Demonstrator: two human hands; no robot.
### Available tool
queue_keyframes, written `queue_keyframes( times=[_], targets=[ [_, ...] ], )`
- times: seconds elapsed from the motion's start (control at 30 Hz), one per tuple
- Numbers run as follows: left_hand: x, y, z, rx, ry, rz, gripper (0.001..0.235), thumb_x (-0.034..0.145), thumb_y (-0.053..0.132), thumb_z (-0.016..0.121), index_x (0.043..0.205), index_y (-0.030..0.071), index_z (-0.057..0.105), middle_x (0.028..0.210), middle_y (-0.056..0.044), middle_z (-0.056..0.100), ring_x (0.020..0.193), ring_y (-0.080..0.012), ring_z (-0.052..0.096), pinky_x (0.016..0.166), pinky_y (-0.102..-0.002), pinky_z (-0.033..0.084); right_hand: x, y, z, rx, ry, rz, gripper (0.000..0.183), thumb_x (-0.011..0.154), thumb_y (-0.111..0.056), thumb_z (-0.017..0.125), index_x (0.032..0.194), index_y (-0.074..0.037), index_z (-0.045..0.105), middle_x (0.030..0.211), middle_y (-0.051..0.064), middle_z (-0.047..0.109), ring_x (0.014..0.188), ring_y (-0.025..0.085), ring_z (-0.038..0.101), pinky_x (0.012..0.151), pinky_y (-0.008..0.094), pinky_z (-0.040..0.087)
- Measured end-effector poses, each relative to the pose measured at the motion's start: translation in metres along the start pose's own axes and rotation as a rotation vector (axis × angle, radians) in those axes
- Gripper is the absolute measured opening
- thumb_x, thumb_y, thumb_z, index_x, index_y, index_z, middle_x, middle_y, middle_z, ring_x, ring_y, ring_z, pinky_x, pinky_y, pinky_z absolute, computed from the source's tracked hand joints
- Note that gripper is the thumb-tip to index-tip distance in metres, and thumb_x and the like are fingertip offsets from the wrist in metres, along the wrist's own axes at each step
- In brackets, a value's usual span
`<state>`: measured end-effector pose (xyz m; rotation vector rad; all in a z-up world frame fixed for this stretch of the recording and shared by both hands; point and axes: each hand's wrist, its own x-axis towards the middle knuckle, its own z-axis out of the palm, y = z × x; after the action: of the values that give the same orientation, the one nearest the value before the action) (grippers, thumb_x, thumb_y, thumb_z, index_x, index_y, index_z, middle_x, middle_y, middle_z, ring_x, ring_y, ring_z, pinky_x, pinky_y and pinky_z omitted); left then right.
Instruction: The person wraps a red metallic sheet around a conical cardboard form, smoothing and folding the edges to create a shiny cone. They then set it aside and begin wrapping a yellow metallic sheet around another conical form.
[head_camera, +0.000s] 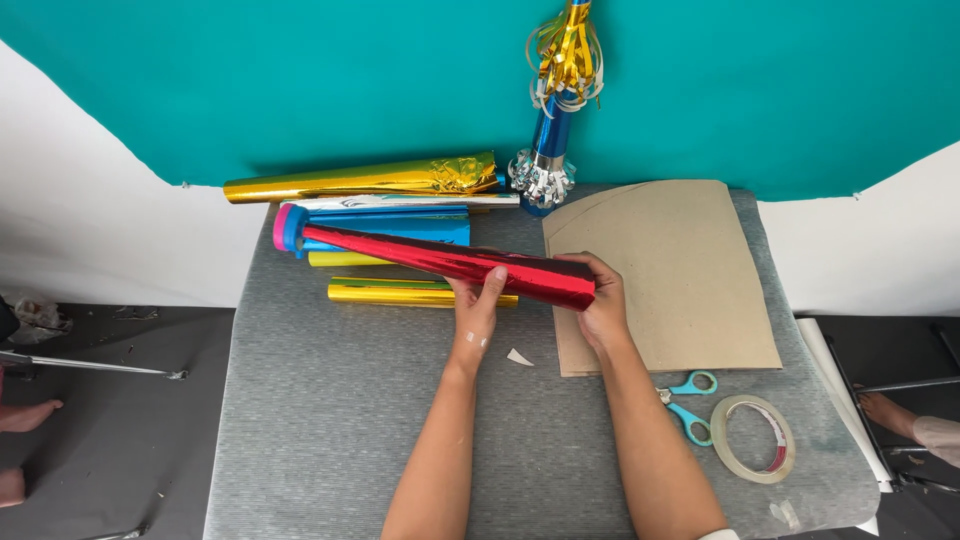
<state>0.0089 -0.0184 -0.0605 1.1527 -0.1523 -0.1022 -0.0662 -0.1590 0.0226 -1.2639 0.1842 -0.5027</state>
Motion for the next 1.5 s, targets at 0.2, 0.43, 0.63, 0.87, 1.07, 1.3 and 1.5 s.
queue_keyframes(
  times=[0.2, 0.43, 0.63, 0.87, 1.07, 1.3, 1.5],
  targets=[
    [-0.021, 0.075, 0.029, -0.171, -0.053, -0.001, 0.077, 0.097, 0.038, 0.067, 0.153, 0.026, 0.017, 0.127, -0.014, 0.063, 0.123, -0.0255, 0.060, 0.108, -0.046, 0.047, 0.004, 0.005, -0.010, 0.070, -0.061, 0.035, 0.038, 0.068, 0.014, 0.083, 0.104, 0.003, 0.076, 0.085, 0.018, 0.071, 0.079, 0.023, 0.072, 0.073, 0.027, 0.058],
    [-0.025, 0.055, 0.031, -0.004, -0.041, -0.005, 0.097, 0.093, 0.039, 0.074, 0.156, 0.020, 0.003, 0.156, -0.019, 0.035, 0.140, -0.0306, 0.042, 0.121, -0.053, 0.030, 0.009, 0.007, -0.011, -0.019, -0.024, -0.040, 0.034, 0.070, 0.014, 0.082, 0.101, 0.003, 0.075, 0.083, 0.017, 0.072, 0.081, 0.020, 0.072, 0.072, 0.026, 0.057],
    [-0.021, 0.052, 0.021, 0.025, 0.015, -0.071, 0.107, 0.093, 0.042, 0.072, 0.160, 0.030, -0.011, 0.162, -0.014, 0.027, 0.144, -0.0293, 0.039, 0.121, -0.053, 0.029, 0.007, 0.010, -0.005, 0.051, -0.086, 0.064, 0.030, 0.072, 0.012, 0.079, 0.098, 0.001, 0.072, 0.085, 0.017, 0.072, 0.079, 0.020, 0.072, 0.069, 0.023, 0.056],
    [-0.022, 0.050, 0.025, 0.022, 0.008, -0.035, 0.113, 0.094, 0.037, 0.070, 0.160, 0.025, -0.021, 0.165, -0.019, 0.020, 0.147, -0.0322, 0.034, 0.121, -0.056, 0.024, 0.015, 0.028, -0.017, 0.094, -0.109, 0.085, 0.027, 0.071, 0.010, 0.081, 0.092, -0.002, 0.068, 0.083, 0.015, 0.071, 0.076, 0.020, 0.073, 0.064, 0.020, 0.054],
    [-0.018, 0.013, 0.017, 0.025, -0.038, 0.097, 0.112, 0.094, 0.032, 0.071, 0.161, 0.022, -0.019, 0.166, -0.015, 0.017, 0.148, -0.0247, 0.030, 0.125, -0.050, 0.014, 0.011, 0.021, -0.010, 0.009, -0.091, 0.084, 0.022, 0.078, 0.007, 0.079, 0.093, -0.004, 0.067, 0.080, 0.016, 0.069, 0.072, 0.020, 0.070, 0.061, 0.020, 0.052],
    [-0.028, 0.046, 0.027, -0.065, 0.014, 0.046, 0.098, 0.095, 0.023, 0.067, 0.158, 0.030, -0.007, 0.107, -0.003, 0.052, 0.083, -0.0102, 0.056, 0.077, -0.028, 0.053, 0.006, -0.005, 0.008, 0.235, -0.211, 0.261, 0.033, 0.081, -0.013, 0.076, 0.110, -0.008, 0.064, 0.092, 0.011, 0.070, 0.083, 0.017, 0.070, 0.067, 0.021, 0.055],
    [-0.021, 0.039, 0.024, -0.035, -0.003, 0.143, 0.081, 0.094, 0.025, 0.076, 0.147, 0.021, 0.015, 0.144, -0.015, 0.049, 0.127, -0.0179, 0.050, 0.111, -0.044, 0.042, 0.014, 0.027, -0.015, 0.183, -0.134, 0.222, 0.016, 0.086, -0.006, 0.073, 0.098, -0.008, 0.063, 0.079, 0.009, 0.067, 0.073, 0.016, 0.069, 0.061, 0.017, 0.051]
  ],
)
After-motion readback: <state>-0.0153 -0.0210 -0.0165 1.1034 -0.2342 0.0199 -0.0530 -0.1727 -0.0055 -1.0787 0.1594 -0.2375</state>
